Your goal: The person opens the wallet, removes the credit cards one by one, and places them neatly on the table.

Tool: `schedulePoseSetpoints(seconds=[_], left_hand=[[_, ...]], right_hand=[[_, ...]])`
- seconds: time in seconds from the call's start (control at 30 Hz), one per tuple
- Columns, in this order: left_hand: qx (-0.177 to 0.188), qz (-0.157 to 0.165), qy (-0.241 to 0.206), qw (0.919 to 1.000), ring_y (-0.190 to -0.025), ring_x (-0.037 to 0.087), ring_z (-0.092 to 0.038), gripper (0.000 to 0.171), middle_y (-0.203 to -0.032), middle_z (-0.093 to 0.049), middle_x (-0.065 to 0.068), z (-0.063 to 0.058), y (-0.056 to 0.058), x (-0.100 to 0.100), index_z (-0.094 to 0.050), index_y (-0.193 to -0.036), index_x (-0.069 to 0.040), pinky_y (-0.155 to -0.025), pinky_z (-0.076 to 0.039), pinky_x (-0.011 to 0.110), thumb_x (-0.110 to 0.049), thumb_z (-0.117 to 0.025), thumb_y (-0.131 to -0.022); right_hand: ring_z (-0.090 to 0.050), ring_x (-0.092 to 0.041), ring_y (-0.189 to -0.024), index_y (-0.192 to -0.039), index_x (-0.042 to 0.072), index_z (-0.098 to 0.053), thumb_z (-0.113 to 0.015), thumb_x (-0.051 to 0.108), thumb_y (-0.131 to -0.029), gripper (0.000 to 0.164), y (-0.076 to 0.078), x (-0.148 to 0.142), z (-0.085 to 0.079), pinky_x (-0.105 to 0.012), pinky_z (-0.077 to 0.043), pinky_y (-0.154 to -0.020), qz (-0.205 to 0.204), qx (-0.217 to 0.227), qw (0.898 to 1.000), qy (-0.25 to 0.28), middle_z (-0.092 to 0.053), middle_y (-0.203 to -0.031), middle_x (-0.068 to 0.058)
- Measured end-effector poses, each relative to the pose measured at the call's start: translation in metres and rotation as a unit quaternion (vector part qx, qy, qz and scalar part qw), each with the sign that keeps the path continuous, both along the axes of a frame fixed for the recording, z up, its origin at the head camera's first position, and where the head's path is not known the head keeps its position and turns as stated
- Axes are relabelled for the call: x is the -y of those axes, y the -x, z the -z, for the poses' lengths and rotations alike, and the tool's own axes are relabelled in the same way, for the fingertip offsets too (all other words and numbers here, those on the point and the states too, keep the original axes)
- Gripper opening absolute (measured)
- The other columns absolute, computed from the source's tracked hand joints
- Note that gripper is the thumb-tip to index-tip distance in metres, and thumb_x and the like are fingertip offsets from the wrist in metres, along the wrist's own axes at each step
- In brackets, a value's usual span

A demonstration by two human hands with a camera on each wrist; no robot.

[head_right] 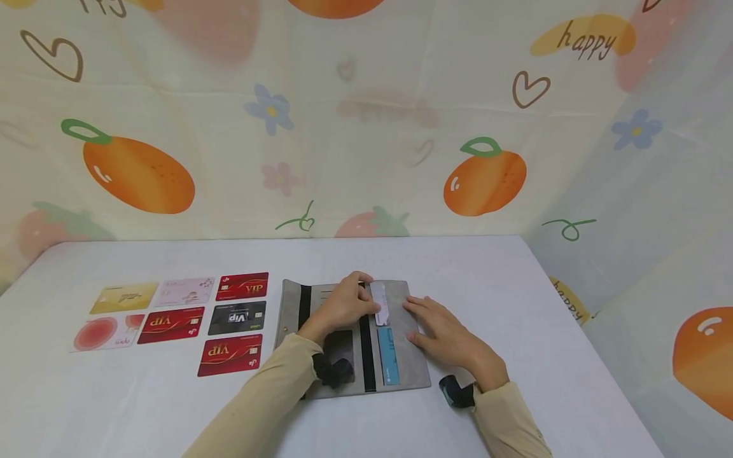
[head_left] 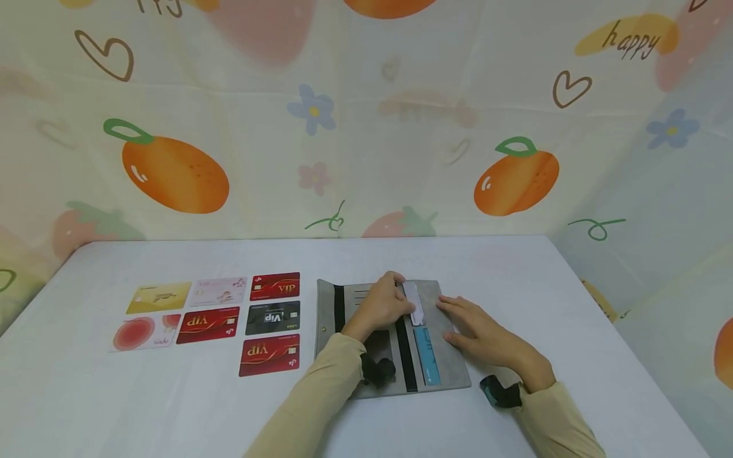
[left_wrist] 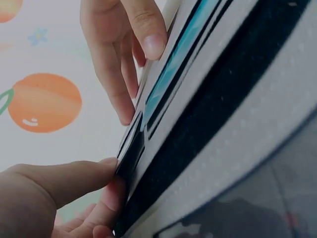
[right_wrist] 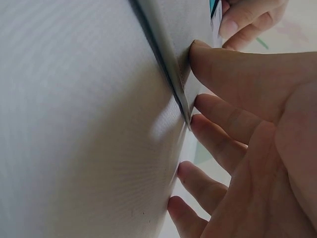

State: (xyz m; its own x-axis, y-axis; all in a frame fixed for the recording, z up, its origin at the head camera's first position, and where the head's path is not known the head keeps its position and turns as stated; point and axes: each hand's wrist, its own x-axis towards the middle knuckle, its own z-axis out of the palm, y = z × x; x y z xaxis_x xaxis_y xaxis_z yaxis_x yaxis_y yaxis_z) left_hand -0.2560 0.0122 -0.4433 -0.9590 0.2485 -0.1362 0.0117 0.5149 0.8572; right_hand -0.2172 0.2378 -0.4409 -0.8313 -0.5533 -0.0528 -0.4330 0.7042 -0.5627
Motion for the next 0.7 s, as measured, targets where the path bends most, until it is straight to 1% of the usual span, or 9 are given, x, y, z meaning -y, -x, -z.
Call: schedulePoseSetpoints(seconds=[0.07, 0.23, 0.53, 0.6, 0.7], left_hand=[[-0.003, 0.006, -0.001, 1.0000, -0.081, 0.017, -0.060, 0.051, -0.094, -0.072, 0.011, 0.000, 0.000, 0.002, -0.048, -0.132, 0.002, -0.076, -0.049, 0.032, -0.008, -0.072, -0.087], [-0.001, 0.018, -0.002, 0.9998, -0.080, 0.016, -0.057, 0.051, -0.091, -0.071, 0.009, 0.000, 0.001, 0.005, -0.046, -0.132, 0.002, -0.077, -0.047, 0.031, -0.009, -0.070, -0.088], [0.008, 0.029, -0.012, 0.9995, -0.091, 0.022, -0.063, 0.054, -0.102, -0.070, 0.014, 0.000, 0.002, 0.014, -0.046, -0.136, 0.001, -0.086, -0.051, 0.039, -0.009, -0.070, -0.089], [0.007, 0.033, -0.008, 0.9994, -0.089, 0.021, -0.062, 0.055, -0.102, -0.070, 0.013, 0.000, 0.002, 0.016, -0.046, -0.138, 0.000, -0.085, -0.050, 0.037, -0.010, -0.070, -0.089], [0.003, 0.041, -0.003, 0.9992, -0.085, 0.018, -0.061, 0.057, -0.100, -0.070, 0.013, -0.001, 0.001, 0.017, -0.046, -0.139, 0.001, -0.080, -0.049, 0.032, -0.010, -0.070, -0.089]], right_hand=[[-0.026, -0.055, -0.142, -0.147, -0.002, -0.041, -0.063, 0.022, -0.097, 0.059, 0.000, 0.000, 0.000, -0.071, -0.026, -0.109, -0.001, 0.000, 1.000, 0.000, -0.036, -0.154, -0.025], [-0.026, -0.056, -0.142, -0.147, -0.002, -0.041, -0.062, 0.023, -0.097, 0.059, 0.001, 0.000, 0.000, -0.071, -0.026, -0.109, -0.003, -0.002, 1.000, 0.003, -0.036, -0.154, -0.026], [-0.028, -0.054, -0.141, -0.146, -0.003, -0.041, -0.062, 0.021, -0.097, 0.059, 0.000, 0.000, 0.000, -0.071, -0.027, -0.109, -0.006, -0.007, 1.000, 0.005, -0.037, -0.153, -0.027], [-0.027, -0.054, -0.141, -0.146, -0.003, -0.041, -0.062, 0.022, -0.097, 0.059, 0.000, 0.000, 0.000, -0.071, -0.026, -0.109, -0.006, -0.005, 1.000, 0.003, -0.036, -0.153, -0.027], [-0.026, -0.055, -0.141, -0.146, -0.003, -0.041, -0.063, 0.022, -0.097, 0.059, 0.000, 0.000, 0.000, -0.071, -0.026, -0.109, -0.005, -0.002, 1.000, 0.000, -0.036, -0.153, -0.027]])
